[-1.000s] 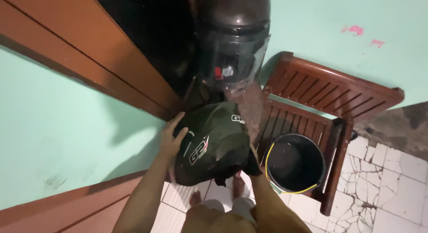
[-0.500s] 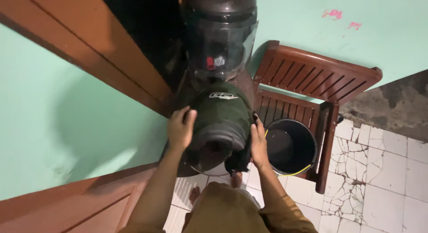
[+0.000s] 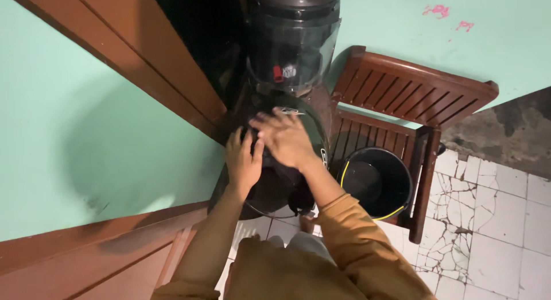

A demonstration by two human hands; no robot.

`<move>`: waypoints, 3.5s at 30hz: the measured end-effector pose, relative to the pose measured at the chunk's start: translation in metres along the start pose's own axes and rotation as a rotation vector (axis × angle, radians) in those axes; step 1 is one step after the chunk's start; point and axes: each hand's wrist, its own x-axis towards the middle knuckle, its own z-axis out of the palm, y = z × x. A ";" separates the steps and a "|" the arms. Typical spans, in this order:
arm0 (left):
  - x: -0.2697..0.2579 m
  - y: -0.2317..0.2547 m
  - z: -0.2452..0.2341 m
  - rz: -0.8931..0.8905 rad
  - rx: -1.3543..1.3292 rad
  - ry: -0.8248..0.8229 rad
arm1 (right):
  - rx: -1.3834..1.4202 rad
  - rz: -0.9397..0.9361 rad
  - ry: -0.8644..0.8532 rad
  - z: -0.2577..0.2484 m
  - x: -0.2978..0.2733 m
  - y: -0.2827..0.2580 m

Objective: The person wipes a dark green motorcycle helmet with a black cloth, repeatedly dipping the cloth into a bucket of water. The person cleans the exterior shell, visor, and interior padding of the helmet.

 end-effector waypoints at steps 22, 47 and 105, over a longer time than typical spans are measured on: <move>0.010 -0.008 -0.033 0.104 -0.380 -0.178 | 0.331 0.261 0.096 0.002 0.021 0.089; 0.050 -0.036 -0.009 0.002 -0.516 -0.190 | 0.404 0.202 0.498 0.034 -0.075 0.051; -0.020 -0.033 -0.004 -0.997 -0.888 -0.240 | 0.357 0.257 0.338 0.073 -0.085 0.049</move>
